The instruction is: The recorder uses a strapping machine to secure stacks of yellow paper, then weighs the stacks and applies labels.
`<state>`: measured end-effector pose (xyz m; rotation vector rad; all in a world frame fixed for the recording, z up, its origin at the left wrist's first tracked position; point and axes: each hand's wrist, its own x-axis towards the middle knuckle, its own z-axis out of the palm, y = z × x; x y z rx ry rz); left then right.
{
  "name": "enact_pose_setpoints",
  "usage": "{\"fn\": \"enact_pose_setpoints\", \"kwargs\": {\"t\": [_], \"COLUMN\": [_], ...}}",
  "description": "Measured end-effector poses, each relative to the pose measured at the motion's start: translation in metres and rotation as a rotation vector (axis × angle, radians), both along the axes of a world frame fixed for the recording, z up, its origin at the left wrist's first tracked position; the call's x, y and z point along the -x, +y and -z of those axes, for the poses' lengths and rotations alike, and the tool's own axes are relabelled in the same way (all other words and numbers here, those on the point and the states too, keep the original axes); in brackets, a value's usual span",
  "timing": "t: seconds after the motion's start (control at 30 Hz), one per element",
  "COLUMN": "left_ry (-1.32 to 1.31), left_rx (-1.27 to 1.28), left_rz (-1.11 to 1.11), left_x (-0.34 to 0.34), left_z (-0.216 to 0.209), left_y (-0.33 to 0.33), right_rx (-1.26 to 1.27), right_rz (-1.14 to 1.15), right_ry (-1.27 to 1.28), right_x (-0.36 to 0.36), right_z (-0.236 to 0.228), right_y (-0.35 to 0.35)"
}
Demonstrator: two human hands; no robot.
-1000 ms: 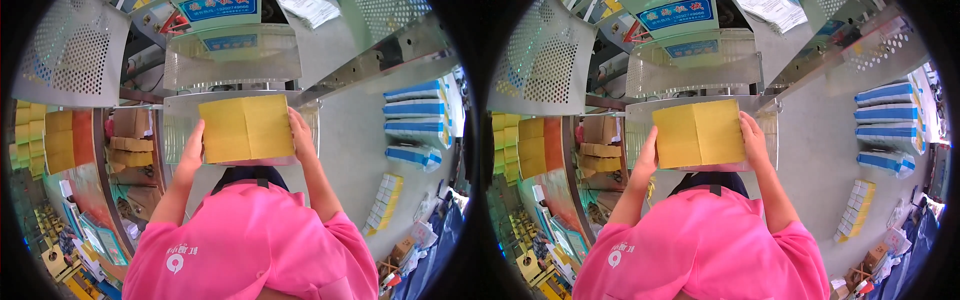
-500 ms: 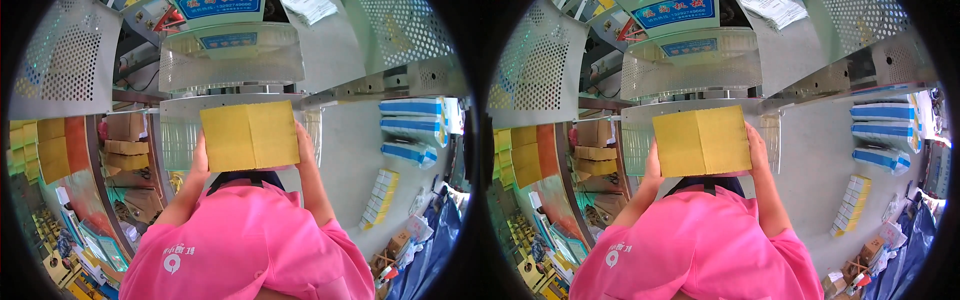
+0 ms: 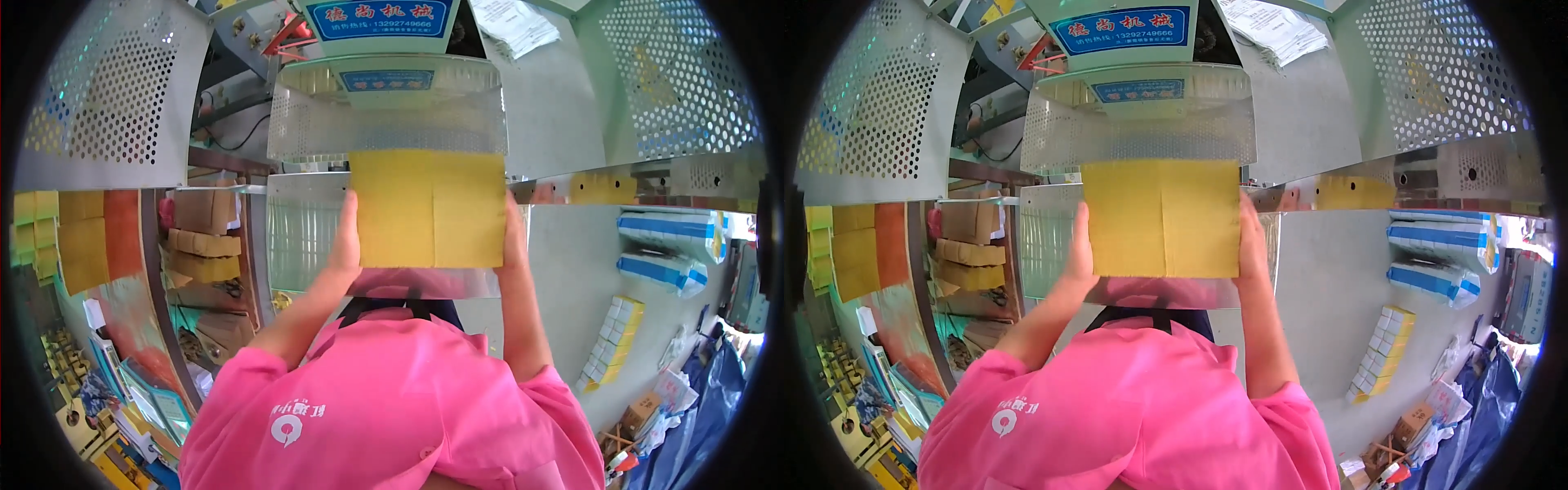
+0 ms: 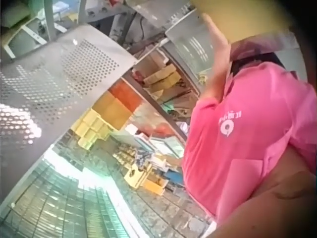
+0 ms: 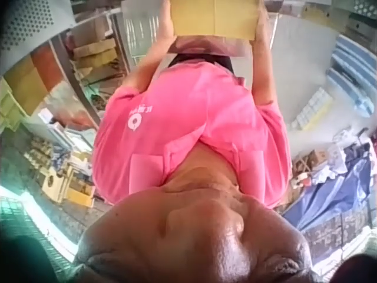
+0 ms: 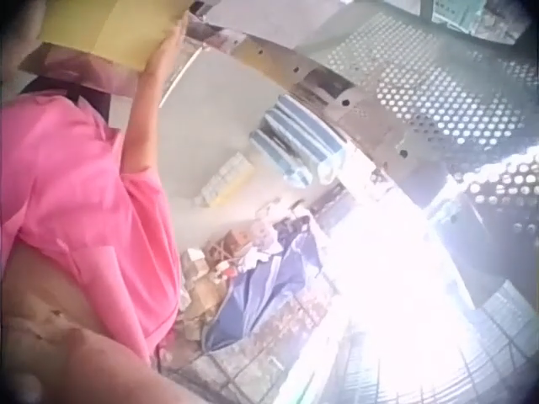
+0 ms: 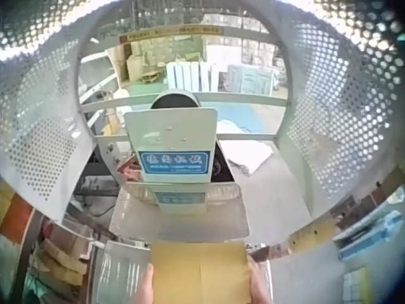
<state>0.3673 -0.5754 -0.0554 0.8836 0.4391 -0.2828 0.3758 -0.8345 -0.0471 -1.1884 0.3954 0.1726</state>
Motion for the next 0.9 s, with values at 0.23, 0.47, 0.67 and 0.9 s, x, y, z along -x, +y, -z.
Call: {"fn": "enact_pose_setpoints", "kwargs": {"t": [0.23, 0.47, 0.67, 0.9], "left_ry": [-0.077, -0.091, -0.162, -0.117], "left_rx": [-0.111, -0.069, -0.107, -0.191], "left_rz": [0.167, 0.159, 0.107, 0.092], "left_x": [-0.073, -0.082, -0.075, -0.068], "left_z": [0.0, 0.012, 0.005, 0.014], "left_y": [-0.012, -0.001, -0.011, -0.017], "right_rx": [0.013, 0.079, -0.071, -0.19], "right_rz": [0.093, 0.189, 0.044, -0.081], "right_ry": [0.186, 0.228, 0.079, -0.037], "right_x": [-0.051, -0.056, -0.041, -0.042], "right_z": [0.019, 0.011, 0.022, 0.026], "right_y": [-0.007, 0.007, -0.013, -0.02]}}
